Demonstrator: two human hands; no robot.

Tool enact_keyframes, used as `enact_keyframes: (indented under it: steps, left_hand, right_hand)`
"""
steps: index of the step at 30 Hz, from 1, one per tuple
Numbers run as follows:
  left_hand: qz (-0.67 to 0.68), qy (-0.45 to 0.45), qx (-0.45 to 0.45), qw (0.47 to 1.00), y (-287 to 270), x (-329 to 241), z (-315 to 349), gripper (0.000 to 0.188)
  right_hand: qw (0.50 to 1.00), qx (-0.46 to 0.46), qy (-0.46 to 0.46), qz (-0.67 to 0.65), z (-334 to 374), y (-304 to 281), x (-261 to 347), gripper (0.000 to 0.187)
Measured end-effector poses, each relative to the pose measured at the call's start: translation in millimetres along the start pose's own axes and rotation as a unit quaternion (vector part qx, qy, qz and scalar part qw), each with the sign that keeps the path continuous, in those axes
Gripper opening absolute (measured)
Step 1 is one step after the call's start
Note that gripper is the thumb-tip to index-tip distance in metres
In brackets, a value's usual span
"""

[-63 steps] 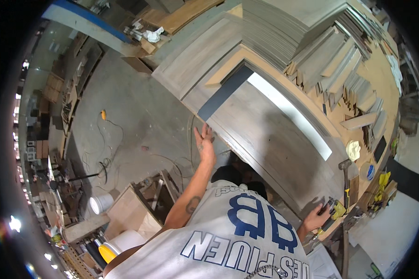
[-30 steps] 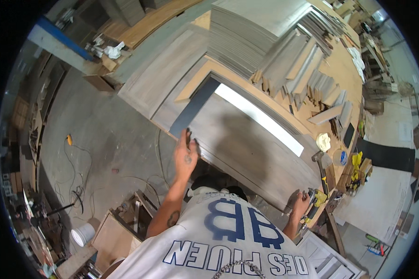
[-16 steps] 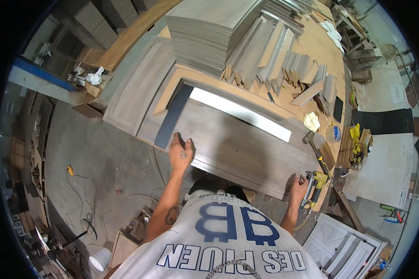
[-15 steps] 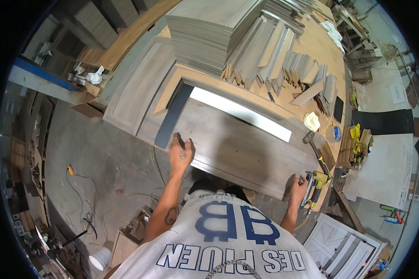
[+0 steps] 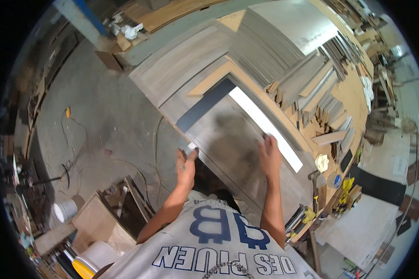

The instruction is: Assembling and securing the frame and panel of a wooden cabinet door using wood glue and a pneumatic nail gun.

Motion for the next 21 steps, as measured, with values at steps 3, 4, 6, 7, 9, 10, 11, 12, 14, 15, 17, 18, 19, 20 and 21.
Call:
enact_keyframes:
  steps: [3,4,6,7,9,10,11,12,14,15,17,18,19,20,21]
  left_hand:
    - [0.237,-0.072,0.058,0.967,11,19,7,0.086]
    - [0.259,-0.097,0.054,0.960,15,23,5,0.087]
    - [0.263,-0.108,0.074,0.956,24,13,6,0.088]
    - [0.260,-0.111,0.093,0.955,24,11,7,0.088]
    - [0.288,-0.121,0.069,0.947,30,20,4,0.090]
    - [0.327,-0.109,0.046,0.938,30,15,5,0.074]
    - [0.362,-0.097,0.025,0.927,26,12,6,0.059]
    - [0.328,-0.093,0.061,0.938,22,0,11,0.053]
    - [0.335,-0.106,0.063,0.934,20,-4,12,0.055]
    - [0.335,-0.113,0.067,0.933,19,-4,13,0.056]
    - [0.339,-0.076,0.108,0.932,22,-7,14,0.091]
    - [0.323,-0.084,0.101,0.937,22,-4,14,0.092]
    - [0.306,-0.092,0.095,0.943,24,-1,15,0.093]
    - [0.307,-0.093,0.097,0.942,27,2,20,0.093]
    - [0.312,-0.117,0.087,0.939,28,2,29,0.091]
  right_hand:
    - [0.985,0.138,-0.104,-0.003,-76,74,27,0.051]
    - [0.982,0.150,-0.111,0.005,-95,89,26,0.051]
    - [0.977,0.208,-0.041,-0.030,-121,113,13,0.052]
    - [0.976,0.213,-0.052,-0.015,-130,120,17,0.050]
    - [0.970,0.243,-0.013,-0.010,-141,120,19,0.044]
    - [0.971,0.238,-0.016,-0.011,-135,124,33,0.041]
    - [0.973,0.231,-0.017,-0.013,-131,126,47,0.039]
    - [0.973,0.226,-0.015,0.030,-132,124,48,0.038]
    - [0.972,0.235,-0.011,0.025,-130,126,52,0.038]
    - [0.971,0.239,-0.007,0.010,-131,127,51,0.039]
    - [0.971,0.240,-0.010,0.001,-132,122,48,0.038]
    - [0.970,0.241,-0.003,-0.001,-129,122,49,0.038]
    - [0.970,0.242,0.004,-0.003,-126,121,49,0.038]
    - [0.969,0.246,0.015,0.004,-121,116,49,0.039]
    - [0.970,0.241,0.016,0.006,-118,108,41,0.039]
Point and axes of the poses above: each hand's wrist, its own z-axis away from the middle knuckle, its own y-axis out of the palm, x = y × z, the point moved 5 cm from there along -z, towards the middle knuckle, and after that the axes turned 8 degrees about -z, right-handed, at the moved point
